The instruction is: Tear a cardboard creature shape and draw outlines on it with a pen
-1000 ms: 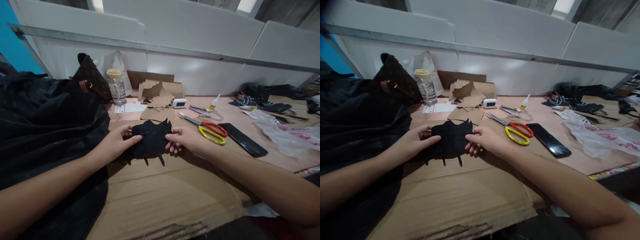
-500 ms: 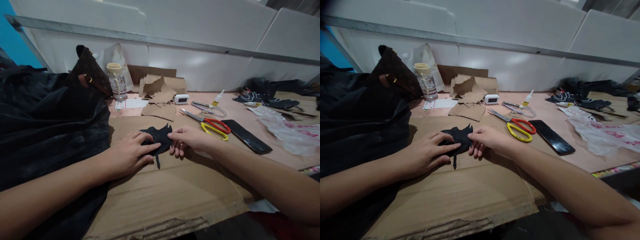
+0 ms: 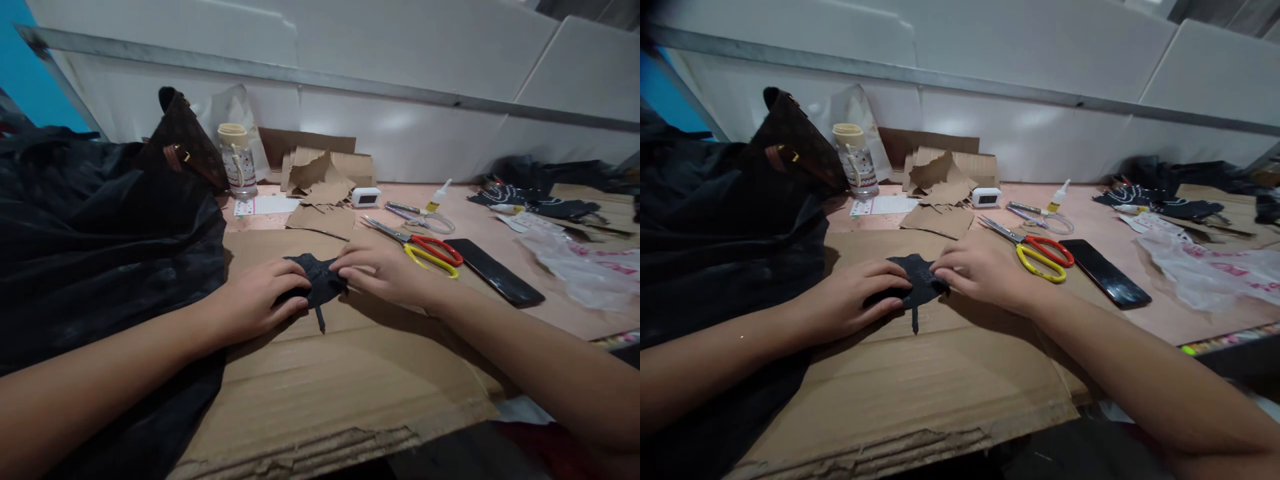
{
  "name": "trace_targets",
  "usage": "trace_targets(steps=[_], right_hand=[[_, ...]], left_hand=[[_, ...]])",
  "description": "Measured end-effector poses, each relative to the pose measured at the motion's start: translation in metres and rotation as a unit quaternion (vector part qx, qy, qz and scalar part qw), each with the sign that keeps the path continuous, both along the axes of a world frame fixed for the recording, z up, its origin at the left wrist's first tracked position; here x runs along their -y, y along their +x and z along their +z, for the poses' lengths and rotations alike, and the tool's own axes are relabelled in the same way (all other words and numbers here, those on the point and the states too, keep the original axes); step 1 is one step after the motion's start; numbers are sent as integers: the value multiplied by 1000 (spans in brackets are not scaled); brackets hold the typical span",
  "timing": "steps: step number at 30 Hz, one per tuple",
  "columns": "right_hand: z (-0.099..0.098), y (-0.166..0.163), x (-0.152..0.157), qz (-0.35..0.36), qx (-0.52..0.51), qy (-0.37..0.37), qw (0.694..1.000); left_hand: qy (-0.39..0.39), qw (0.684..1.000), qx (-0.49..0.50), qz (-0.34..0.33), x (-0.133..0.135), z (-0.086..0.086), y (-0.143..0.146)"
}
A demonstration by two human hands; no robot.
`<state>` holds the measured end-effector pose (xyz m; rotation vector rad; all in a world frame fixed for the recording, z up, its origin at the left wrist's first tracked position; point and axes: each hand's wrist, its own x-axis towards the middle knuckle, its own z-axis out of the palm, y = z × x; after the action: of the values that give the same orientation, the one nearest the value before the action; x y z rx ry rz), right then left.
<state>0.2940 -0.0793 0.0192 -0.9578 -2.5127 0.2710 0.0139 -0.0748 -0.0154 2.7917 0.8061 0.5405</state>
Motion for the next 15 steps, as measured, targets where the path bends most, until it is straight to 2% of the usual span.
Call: trace_targets(steps=[1,3,10,15], right_hand=[[-2,-1,0,41,23,1,999],[-6,-3,1,74,67,5,995],[-14,-8,0,80,110,23,990],[-2,-4,0,76,96,-47,991]], left_hand=[[4,1000,12,6,-1,-1,-1],[19,999,29,16,-4,-2,-2],[41,999,25,10,-7,-3,-2],[50,999,7,13,-4,-2,-1]])
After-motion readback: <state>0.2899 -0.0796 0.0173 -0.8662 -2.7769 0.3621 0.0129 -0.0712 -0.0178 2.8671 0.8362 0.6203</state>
